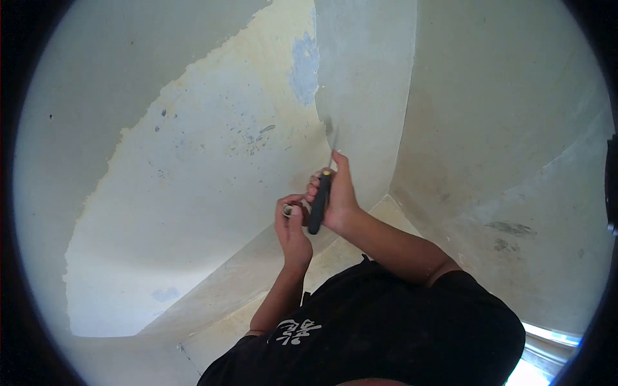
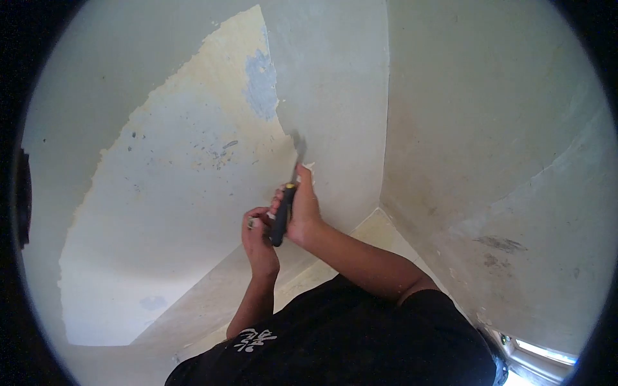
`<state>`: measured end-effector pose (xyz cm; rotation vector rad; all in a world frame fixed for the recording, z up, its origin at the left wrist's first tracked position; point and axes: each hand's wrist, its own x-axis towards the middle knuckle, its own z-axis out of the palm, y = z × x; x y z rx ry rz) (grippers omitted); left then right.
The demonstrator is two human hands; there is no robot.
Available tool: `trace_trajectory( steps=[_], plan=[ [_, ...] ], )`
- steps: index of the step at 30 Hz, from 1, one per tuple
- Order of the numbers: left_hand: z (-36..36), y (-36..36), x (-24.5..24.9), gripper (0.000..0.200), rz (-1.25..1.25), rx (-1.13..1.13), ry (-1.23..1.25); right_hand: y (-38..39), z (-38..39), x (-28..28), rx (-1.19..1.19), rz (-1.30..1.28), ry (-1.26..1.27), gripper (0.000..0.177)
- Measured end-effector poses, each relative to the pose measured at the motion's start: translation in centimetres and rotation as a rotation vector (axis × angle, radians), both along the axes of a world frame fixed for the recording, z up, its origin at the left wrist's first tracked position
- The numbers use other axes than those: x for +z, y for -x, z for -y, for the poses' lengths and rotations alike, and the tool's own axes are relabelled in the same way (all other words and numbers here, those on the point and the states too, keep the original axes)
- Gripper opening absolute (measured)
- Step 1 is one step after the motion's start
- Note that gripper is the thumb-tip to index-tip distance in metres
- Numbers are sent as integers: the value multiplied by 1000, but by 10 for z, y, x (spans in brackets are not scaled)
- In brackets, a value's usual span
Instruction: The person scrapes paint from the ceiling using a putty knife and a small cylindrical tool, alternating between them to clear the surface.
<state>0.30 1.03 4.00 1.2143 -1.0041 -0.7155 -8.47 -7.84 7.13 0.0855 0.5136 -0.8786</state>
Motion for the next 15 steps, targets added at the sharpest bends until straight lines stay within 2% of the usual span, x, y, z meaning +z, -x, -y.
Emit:
trace_trajectory(
  steps=[1, 5, 8, 11, 15],
  plan=[
    [2, 4, 12, 36, -52, 43, -5, -6, -2, 10, 4, 10, 3, 51],
    [10, 2, 23, 35, -213, 59, 88, -18, 0, 16, 74, 77, 50, 57],
    [12, 5, 33, 34, -368, 74, 85, -24, 1, 12, 67, 136, 55, 55],
    [12, 0, 31, 28, -268, 188, 86, -25, 1, 10, 86, 234, 165, 53],
    [16, 10, 40, 21, -59, 200, 130, -18, 7, 9, 203, 332, 162, 56]
  ],
)
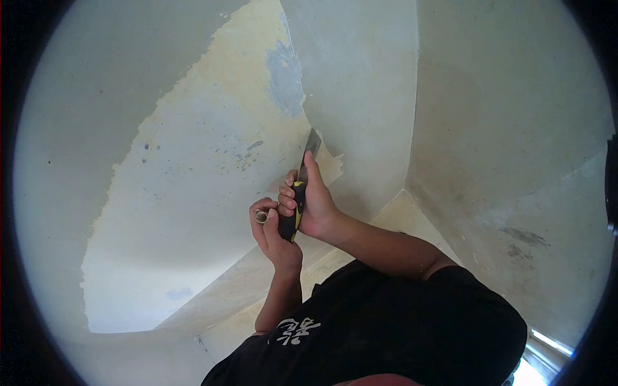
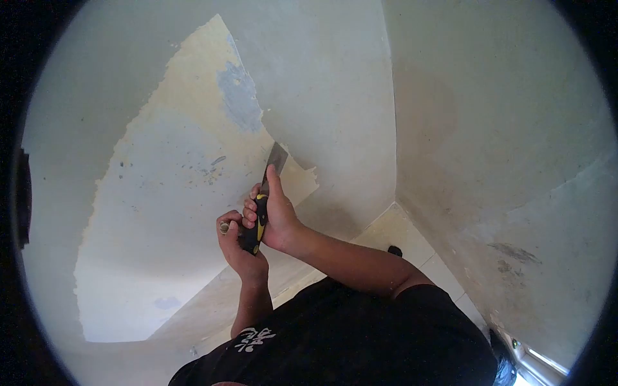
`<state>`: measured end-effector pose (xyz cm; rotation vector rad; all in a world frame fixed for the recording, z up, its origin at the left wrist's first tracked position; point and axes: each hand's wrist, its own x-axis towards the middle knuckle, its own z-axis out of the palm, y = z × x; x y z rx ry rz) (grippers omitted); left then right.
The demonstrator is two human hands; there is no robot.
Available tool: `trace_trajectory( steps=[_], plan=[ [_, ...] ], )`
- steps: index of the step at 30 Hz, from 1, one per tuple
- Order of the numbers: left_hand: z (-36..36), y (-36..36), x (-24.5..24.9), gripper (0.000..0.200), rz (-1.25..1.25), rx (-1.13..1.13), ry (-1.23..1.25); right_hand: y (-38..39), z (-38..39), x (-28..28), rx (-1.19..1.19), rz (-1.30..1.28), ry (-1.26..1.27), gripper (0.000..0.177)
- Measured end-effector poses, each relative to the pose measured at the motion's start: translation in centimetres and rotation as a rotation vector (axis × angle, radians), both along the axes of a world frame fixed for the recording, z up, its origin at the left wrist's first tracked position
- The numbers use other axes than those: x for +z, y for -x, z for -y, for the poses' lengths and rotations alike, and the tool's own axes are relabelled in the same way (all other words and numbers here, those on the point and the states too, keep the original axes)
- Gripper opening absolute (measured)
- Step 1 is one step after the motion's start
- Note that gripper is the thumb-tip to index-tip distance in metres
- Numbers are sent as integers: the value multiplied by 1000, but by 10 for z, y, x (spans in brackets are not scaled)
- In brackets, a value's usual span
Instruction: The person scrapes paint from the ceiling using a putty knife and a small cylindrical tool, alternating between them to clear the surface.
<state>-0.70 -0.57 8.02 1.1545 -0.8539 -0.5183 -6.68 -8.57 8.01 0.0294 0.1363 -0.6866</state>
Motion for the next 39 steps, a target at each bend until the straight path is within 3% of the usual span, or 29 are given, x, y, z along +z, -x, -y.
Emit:
trace_trajectory(
  steps=[11, 14, 17, 26, 29, 30, 32, 36, 39],
  plan=[
    [3, -1, -8, 15, 41, -36, 50, -4, 1, -3, -17, -82, 44, 58],
    [0, -2, -14, 24, 51, -66, 30, -3, -3, -3, -21, -142, 75, 58],
    [8, -3, -15, 25, 81, 22, -2, -4, 4, -4, -33, -123, 46, 58],
    [16, -9, -14, 26, 107, -57, 32, -4, 13, 0, -60, -92, 58, 59],
    [7, -13, -9, 26, 247, -14, 4, -10, 7, -4, -46, -82, 48, 59],
    [0, -13, -15, 27, 124, -87, -3, -9, 6, -6, -27, -113, 78, 59],
    [6, -13, -20, 27, 128, -112, -27, -8, 0, -7, 6, -164, 123, 60],
    [17, -7, -4, 30, 191, -59, -66, -2, 19, 5, -141, -124, -2, 61],
    [4, 0, -12, 30, 221, -82, -21, -4, 4, -13, -10, -158, 96, 63]
  ],
)
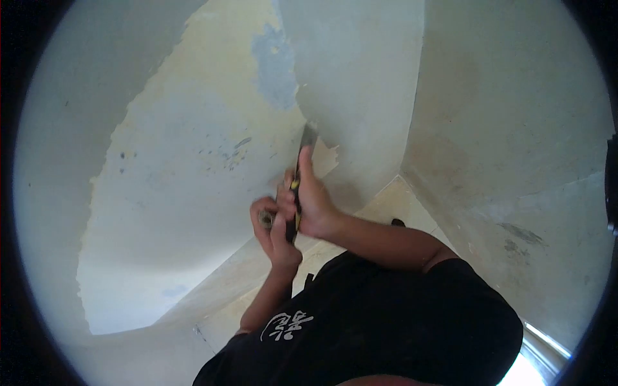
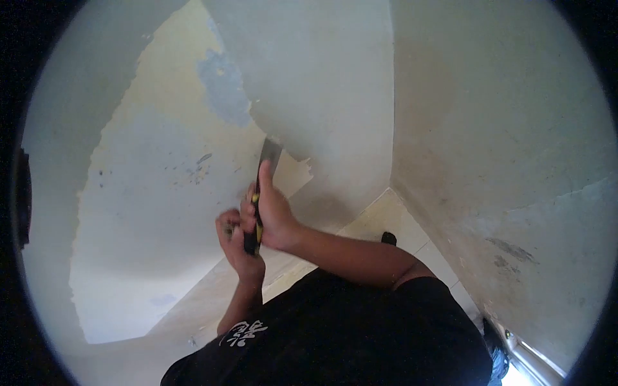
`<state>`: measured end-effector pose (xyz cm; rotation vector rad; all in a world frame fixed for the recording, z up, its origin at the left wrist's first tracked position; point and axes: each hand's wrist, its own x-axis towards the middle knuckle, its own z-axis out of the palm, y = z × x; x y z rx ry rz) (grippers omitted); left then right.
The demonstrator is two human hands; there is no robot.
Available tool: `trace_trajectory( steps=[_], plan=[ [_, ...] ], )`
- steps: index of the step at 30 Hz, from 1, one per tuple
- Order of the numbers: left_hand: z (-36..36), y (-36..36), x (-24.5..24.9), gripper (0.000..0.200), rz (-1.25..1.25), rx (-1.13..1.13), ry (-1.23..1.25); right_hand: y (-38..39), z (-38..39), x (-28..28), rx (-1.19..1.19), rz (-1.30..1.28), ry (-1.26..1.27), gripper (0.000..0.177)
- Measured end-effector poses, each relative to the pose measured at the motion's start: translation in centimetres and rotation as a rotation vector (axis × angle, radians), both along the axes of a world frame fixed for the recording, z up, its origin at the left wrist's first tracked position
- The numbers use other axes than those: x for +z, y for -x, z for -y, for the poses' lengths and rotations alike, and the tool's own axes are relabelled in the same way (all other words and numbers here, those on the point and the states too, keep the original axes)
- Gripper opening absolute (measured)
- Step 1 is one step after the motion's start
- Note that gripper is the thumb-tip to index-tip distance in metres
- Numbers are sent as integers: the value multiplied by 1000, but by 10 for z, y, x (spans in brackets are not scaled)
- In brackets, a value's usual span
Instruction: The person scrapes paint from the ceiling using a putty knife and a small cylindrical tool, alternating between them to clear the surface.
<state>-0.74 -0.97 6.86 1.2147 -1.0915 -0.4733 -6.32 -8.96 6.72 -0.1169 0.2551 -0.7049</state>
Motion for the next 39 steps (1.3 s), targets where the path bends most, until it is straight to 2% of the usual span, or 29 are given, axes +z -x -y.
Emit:
trace_trajectory(
  steps=[1, 2, 3, 6, 7, 11, 13, 16, 21, 24, 25, 28, 31, 33, 37, 39],
  plan=[
    [-8, -3, -18, 30, -10, 2, 16, -3, -6, -10, 75, -15, -70, 64],
    [-9, -5, -27, 31, -20, 5, 27, -2, -2, -16, 50, -36, -86, 65],
    [-9, -7, -34, 33, -98, -25, -68, -2, -2, -22, 32, -57, -112, 65],
    [-2, -7, -32, 34, -24, 47, -68, 0, -1, -25, 19, -31, -158, 66],
    [-2, -9, -35, 32, 0, -10, -18, -2, -1, -26, 15, -13, -158, 67],
    [-12, -7, -48, 31, -61, -15, -140, -9, -8, -45, 59, -126, -184, 68],
    [-5, -3, -48, 30, -77, 17, -225, -4, 2, -47, 25, -100, -168, 68],
    [-3, -2, -52, 27, -29, -10, -86, -1, 1, -47, 33, -71, -155, 69],
    [-7, 6, -64, 25, -163, 70, -208, -10, -2, -67, 5, -215, -116, 70],
    [0, 3, -71, 23, -92, 44, -13, 2, 4, -53, 18, -138, -175, 70],
    [-2, 5, -64, 21, -66, 54, -109, 2, 4, -53, 8, -167, -177, 70],
    [-13, -3, -79, 20, -135, -3, -99, -11, -8, -74, 63, -214, -143, 70],
    [2, -2, -74, 20, -73, 94, -182, -2, 7, -60, -11, -153, -190, 71],
    [-5, -3, -70, 20, -131, 70, -208, -5, 3, -65, -11, -166, -173, 71],
    [-11, -3, -93, 20, -143, 19, -32, -9, -7, -71, 72, -325, -126, 71],
    [0, 1, -80, 23, -112, 90, -102, -3, 5, -63, 21, -227, -189, 71]
  ],
)
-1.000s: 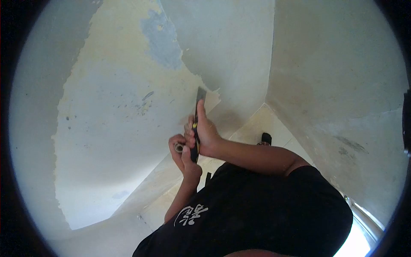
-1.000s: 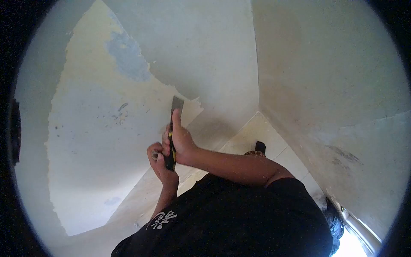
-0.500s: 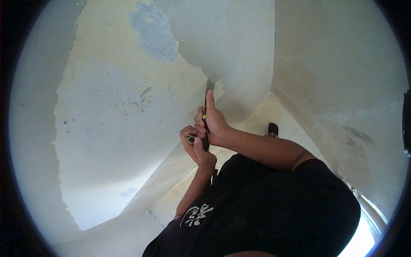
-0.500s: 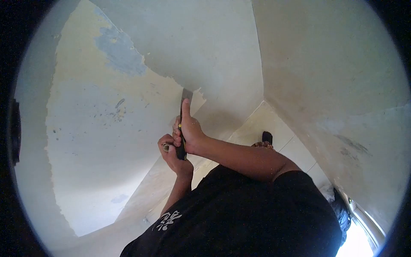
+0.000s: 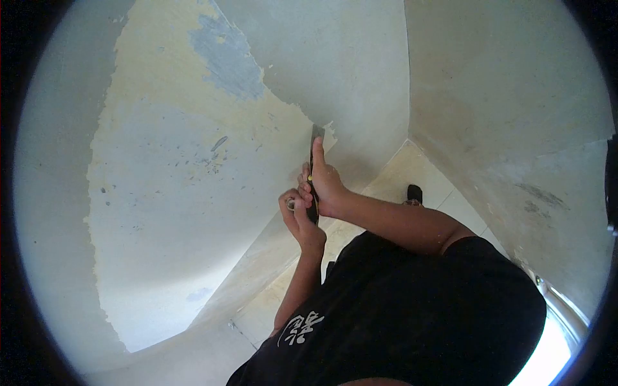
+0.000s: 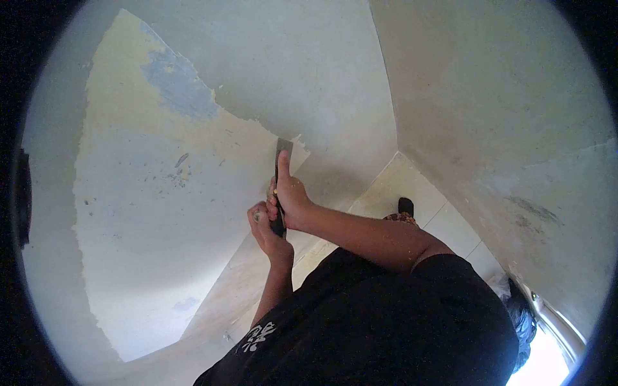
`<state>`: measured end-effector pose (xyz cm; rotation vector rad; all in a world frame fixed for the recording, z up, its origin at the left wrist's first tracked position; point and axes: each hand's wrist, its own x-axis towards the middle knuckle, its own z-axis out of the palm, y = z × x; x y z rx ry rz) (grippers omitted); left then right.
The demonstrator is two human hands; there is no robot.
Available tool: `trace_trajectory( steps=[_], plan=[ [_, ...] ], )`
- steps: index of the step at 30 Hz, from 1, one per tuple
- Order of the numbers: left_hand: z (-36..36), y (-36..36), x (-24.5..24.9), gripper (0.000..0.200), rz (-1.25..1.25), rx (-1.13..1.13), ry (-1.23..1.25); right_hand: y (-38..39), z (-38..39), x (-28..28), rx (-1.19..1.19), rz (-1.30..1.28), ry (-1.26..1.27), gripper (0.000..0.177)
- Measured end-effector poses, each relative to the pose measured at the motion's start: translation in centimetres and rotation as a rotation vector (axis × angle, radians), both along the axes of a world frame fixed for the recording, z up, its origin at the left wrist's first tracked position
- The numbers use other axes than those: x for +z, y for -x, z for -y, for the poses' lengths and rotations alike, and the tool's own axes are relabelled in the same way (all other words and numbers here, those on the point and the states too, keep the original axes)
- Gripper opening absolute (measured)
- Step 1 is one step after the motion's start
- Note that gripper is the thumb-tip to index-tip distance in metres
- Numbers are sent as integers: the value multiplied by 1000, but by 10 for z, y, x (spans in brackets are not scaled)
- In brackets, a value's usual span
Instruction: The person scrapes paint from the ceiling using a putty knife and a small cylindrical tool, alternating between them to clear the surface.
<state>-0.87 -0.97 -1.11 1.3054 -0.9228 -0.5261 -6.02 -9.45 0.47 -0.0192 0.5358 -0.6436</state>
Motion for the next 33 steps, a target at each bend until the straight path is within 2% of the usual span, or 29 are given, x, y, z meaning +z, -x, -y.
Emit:
trace_trajectory(
  steps=[4, 7, 8, 10, 12, 16, 17, 18, 20, 23, 27, 31, 33],
  plan=[
    [-6, -7, -3, 26, -27, -9, -100, -3, -3, -8, -58, -19, 28, 71],
    [-9, -7, -22, 25, -40, -17, -33, -3, -6, -10, 47, -103, 23, 71],
    [0, 2, -1, 26, -4, -7, -103, -1, 1, -7, -13, -66, 26, 71],
    [26, -1, 6, 29, 55, -30, -72, 7, 18, 0, -128, 5, 19, 71],
    [31, 0, 19, 31, 90, -34, -97, 9, 18, 4, -127, 10, -39, 70],
    [-7, -10, -28, 30, 112, -146, 113, 5, -2, -16, 6, -64, 1, 71],
    [-6, -11, -37, 30, 76, -124, 39, 1, -6, -24, 55, -86, -20, 72],
    [-8, -13, -44, 30, 42, -101, -40, -2, -6, -33, -8, -142, -78, 71],
    [-4, -15, -43, 29, 52, -82, -175, -2, 4, -46, -61, -62, -83, 70],
    [1, -14, -39, 22, 42, -141, -51, -3, 0, -50, -58, -26, -87, 71],
    [-11, 0, -41, 18, -68, -78, -73, -6, -2, -57, -21, -41, -89, 72],
    [2, -10, -31, 18, 81, -65, -173, -5, 14, -60, -88, 119, -136, 74],
    [2, -8, -34, 19, 82, -71, -167, -5, 3, -63, -51, 35, -71, 74]
  ],
)
